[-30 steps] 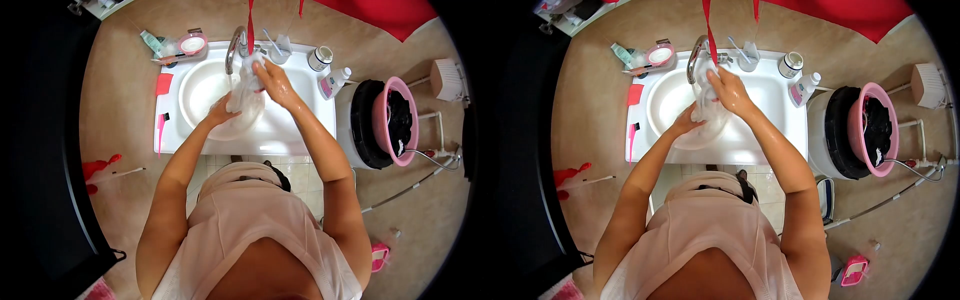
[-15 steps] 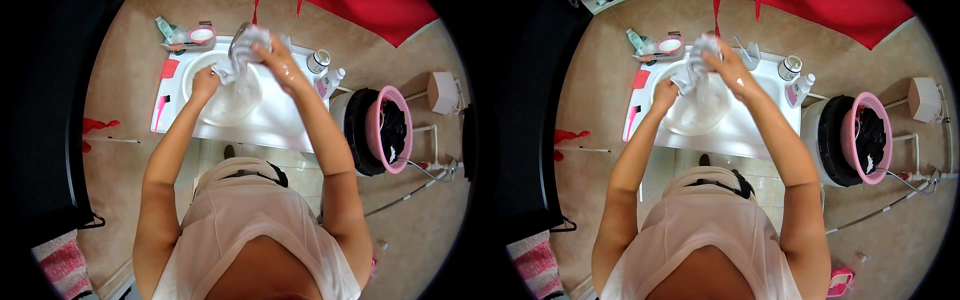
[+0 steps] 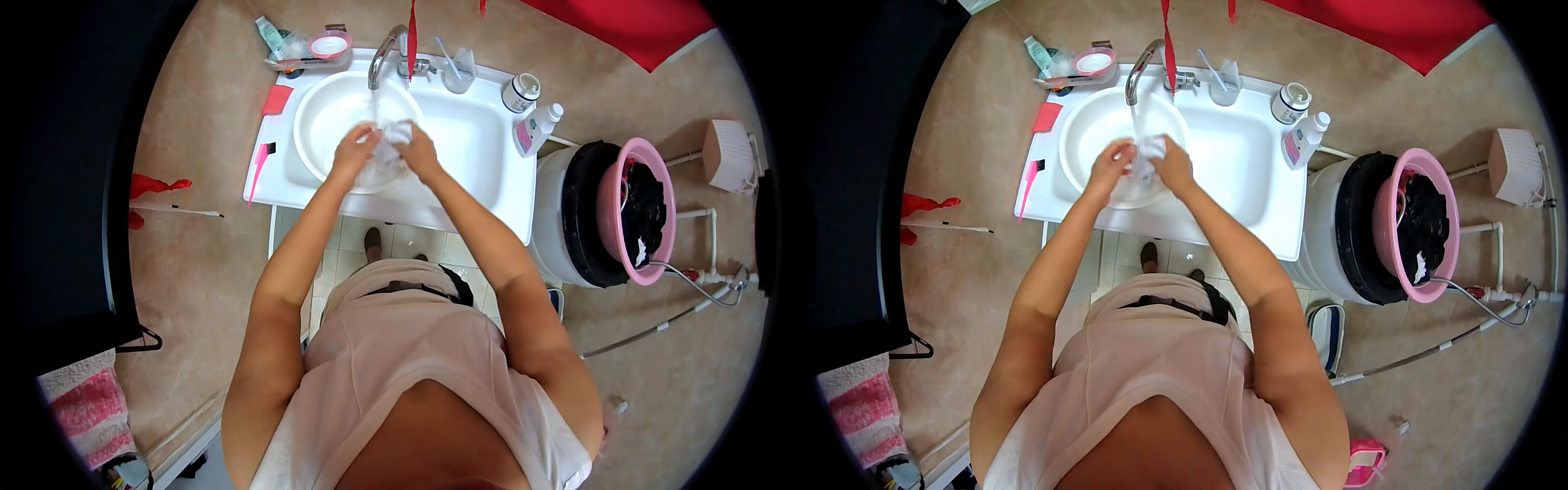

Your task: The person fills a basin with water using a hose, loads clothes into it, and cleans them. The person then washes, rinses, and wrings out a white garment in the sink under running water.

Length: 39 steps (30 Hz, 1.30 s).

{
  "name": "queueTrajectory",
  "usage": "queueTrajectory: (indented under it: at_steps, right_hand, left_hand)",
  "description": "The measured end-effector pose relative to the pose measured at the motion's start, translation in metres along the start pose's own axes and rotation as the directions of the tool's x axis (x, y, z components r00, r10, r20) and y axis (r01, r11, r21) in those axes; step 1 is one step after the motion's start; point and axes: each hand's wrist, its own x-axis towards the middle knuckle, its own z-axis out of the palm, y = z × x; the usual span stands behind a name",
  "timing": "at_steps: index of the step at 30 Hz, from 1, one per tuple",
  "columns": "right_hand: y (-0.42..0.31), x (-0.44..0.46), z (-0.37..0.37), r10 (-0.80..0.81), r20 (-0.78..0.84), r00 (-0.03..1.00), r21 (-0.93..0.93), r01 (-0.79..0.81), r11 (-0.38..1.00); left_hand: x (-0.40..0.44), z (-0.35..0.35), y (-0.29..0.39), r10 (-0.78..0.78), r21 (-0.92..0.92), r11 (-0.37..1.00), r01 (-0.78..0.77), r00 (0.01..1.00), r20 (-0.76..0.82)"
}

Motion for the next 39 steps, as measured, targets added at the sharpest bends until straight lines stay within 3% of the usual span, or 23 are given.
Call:
queueTrajectory:
  at_steps: [2, 3, 4, 6, 8, 9, 11, 12, 14, 16, 17, 19, 23, 25, 27, 28, 29, 31, 33, 34, 35, 37, 39]
  right_hand:
    - [-0.052, 0.016, -0.03, 0.105, 0.024, 0.994, 0.306, -0.107, 0.946]
    - [-0.08, 0.02, -0.045, 0.039, 0.007, 0.999, 0.423, -0.038, 0.905]
    - [-0.117, 0.019, -0.064, 0.049, 0.042, 0.998, 0.472, -0.063, 0.879]
    - [-0.163, 0.023, -0.085, -0.038, 0.112, 0.993, 0.636, -0.042, 0.771]
    - [-0.199, 0.027, -0.1, -0.15, 0.08, 0.985, 0.678, 0.057, 0.733]
    - [-0.226, 0.019, -0.117, -0.146, 0.125, 0.981, 0.731, 0.008, 0.682]
    - [-0.255, 0.014, -0.133, -0.219, 0.067, 0.973, 0.78, 0.086, 0.62]
    - [-0.256, 0.018, -0.132, -0.392, -0.038, 0.919, 0.705, 0.303, 0.642]
    - [-0.267, 0.02, -0.144, -0.5, -0.125, 0.857, 0.637, 0.456, 0.622]
    - [-0.283, 0.007, -0.153, -0.42, -0.161, 0.893, 0.761, 0.383, 0.523]
    - [-0.284, 0.002, -0.155, -0.403, -0.188, 0.896, 0.828, 0.365, 0.425]
    - [-0.283, -0.01, -0.161, -0.33, -0.132, 0.935, 0.928, 0.234, 0.291]
    - [-0.236, -0.02, -0.164, -0.198, -0.053, 0.979, 0.946, 0.113, 0.305]
    - [-0.196, -0.02, -0.163, -0.083, -0.084, 0.993, 0.904, 0.111, 0.413]
    - [-0.154, -0.019, -0.172, -0.143, -0.141, 0.98, 0.764, 0.199, 0.614]
    - [-0.137, -0.018, -0.17, -0.072, -0.17, 0.983, 0.643, 0.166, 0.747]
    - [-0.098, -0.008, -0.154, -0.118, -0.262, 0.958, 0.38, 0.215, 0.9]
    - [-0.056, -0.004, -0.129, -0.045, -0.184, 0.982, 0.076, 0.059, 0.995]
    - [0.001, 0.002, -0.083, 0.002, -0.054, 0.999, -0.008, -0.003, 1.0]
    - [0.01, 0.001, -0.069, 0.135, 0.095, 0.986, 0.007, -0.137, 0.991]
    - [0.037, 0.006, -0.039, 0.162, 0.144, 0.976, -0.262, -0.12, 0.958]
    - [-0.001, 0.001, -0.027, 0.312, 0.213, 0.926, -0.289, -0.246, 0.925]
    - [-0.017, 0.004, 0.002, 0.114, 0.176, 0.978, -0.172, -0.084, 0.981]
  left_hand:
    - [0.0, -0.01, -0.005, 0.204, 0.053, 0.978, -0.203, 0.979, 0.004]
    - [0.002, -0.011, -0.005, 0.305, 0.078, 0.949, -0.305, 0.952, 0.015]
    - [0.0, -0.009, 0.005, 0.26, -0.07, 0.964, -0.255, 0.963, 0.07]
    - [-0.006, 0.003, 0.031, 0.339, -0.007, 0.941, -0.34, 0.936, 0.094]
    - [-0.007, 0.01, 0.069, 0.32, 0.158, 0.928, -0.338, 0.939, 0.128]
    - [0.003, 0.011, 0.072, 0.328, 0.114, 0.936, -0.332, 0.943, 0.053]
    - [0.026, 0.017, 0.078, 0.331, 0.013, 0.944, -0.331, 0.94, -0.08]
    - [0.028, 0.018, 0.081, 0.37, -0.007, 0.928, -0.373, 0.923, -0.103]
    - [0.031, 0.022, 0.08, 0.393, 0.124, 0.917, -0.379, 0.912, -0.12]
    - [0.029, 0.027, 0.071, 0.329, 0.218, 0.926, -0.308, 0.942, -0.066]
    - [0.038, 0.031, 0.049, 0.372, 0.175, 0.917, -0.357, 0.927, -0.056]
    - [0.012, 0.057, 0.039, 0.298, 0.185, 0.944, -0.274, 0.948, -0.114]
    - [0.034, 0.04, -0.037, 0.164, 0.011, 0.986, -0.164, 0.982, -0.094]
    - [0.05, 0.026, -0.055, 0.012, -0.015, 1.0, -0.015, 0.984, -0.177]
    - [0.069, -0.005, -0.073, -0.046, -0.16, 0.987, 0.01, 0.973, -0.224]
    - [0.054, -0.007, -0.042, -0.033, -0.141, 0.99, -0.001, 0.971, -0.235]
    - [0.077, -0.029, -0.056, -0.024, -0.108, 0.994, -0.004, 0.966, -0.256]
    - [0.066, -0.034, -0.011, 0.096, -0.007, 0.995, -0.102, 0.954, -0.283]
    - [0.073, -0.038, 0.012, 0.315, 0.055, 0.949, -0.311, 0.918, -0.24]
    - [0.082, -0.042, 0.02, 0.381, 0.159, 0.922, -0.354, 0.904, -0.195]
    - [0.092, -0.047, 0.025, 0.432, 0.261, 0.885, -0.387, 0.891, -0.143]
    - [0.089, -0.031, 0.031, 0.772, 0.778, 0.491, -0.392, 0.61, -0.179]
    - [0.033, 0.005, 0.096, 0.434, 0.784, 0.594, -0.182, 0.892, -0.122]
